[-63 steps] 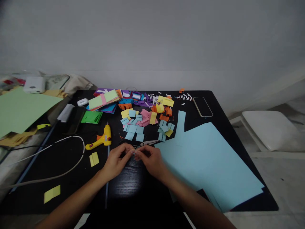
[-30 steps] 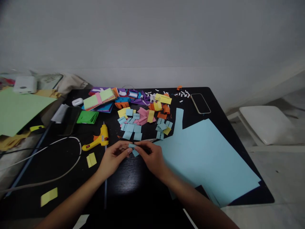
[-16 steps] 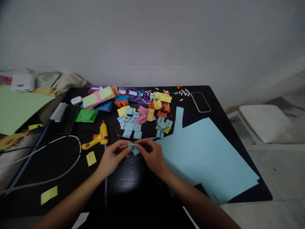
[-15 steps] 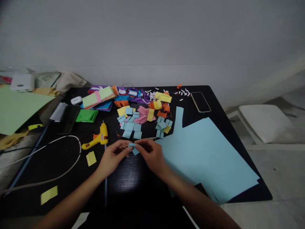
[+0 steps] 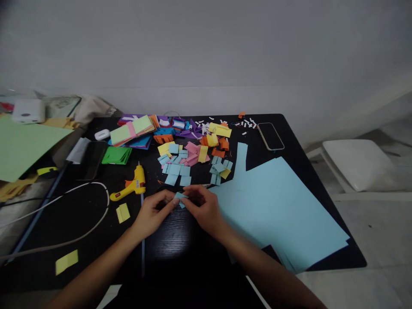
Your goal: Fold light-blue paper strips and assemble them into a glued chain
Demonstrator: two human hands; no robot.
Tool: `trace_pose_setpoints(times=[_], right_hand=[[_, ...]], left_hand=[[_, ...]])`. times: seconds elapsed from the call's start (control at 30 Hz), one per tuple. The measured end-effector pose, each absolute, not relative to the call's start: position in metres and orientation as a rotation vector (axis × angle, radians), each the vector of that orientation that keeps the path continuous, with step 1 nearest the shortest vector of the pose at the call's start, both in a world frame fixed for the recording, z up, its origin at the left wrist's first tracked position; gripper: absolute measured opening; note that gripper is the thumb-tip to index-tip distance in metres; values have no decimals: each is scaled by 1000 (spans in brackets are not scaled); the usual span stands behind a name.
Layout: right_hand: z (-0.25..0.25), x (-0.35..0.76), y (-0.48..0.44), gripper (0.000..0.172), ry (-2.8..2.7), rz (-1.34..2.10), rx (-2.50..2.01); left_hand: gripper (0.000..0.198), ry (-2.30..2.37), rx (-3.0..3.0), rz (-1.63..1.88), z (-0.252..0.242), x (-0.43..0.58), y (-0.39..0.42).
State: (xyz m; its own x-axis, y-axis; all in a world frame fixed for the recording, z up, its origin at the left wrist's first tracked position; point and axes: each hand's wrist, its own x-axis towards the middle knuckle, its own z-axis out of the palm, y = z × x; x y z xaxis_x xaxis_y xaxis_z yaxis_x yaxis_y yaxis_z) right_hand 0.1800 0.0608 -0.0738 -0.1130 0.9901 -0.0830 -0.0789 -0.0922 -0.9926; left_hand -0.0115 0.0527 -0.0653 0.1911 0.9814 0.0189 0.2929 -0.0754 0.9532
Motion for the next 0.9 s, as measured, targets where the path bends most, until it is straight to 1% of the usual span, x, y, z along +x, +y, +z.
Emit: trace_pose_setpoints(times=[0.2,0.5,0.67,0.8,0.9], right_hand=[[-77,182,67,31,-1111,1519,-1159],[-75,185,72,33,-923,1730,-1166],[-76,183,70,34,-1035,1674,-1149],[-78,180,66,28,-1112,1564,-1143],[-78,179,64,25,-1154,1546,-1123]], left_hand=[[21,1250,1537,964,-67,-13,53],[14,1223,1527,983,-71,-14,53],[16,1265,1532,990,-68,-14,52],[20,1281,1505,950,-67,-14,52],[22,1269,1475,921,-67,-14,52]])
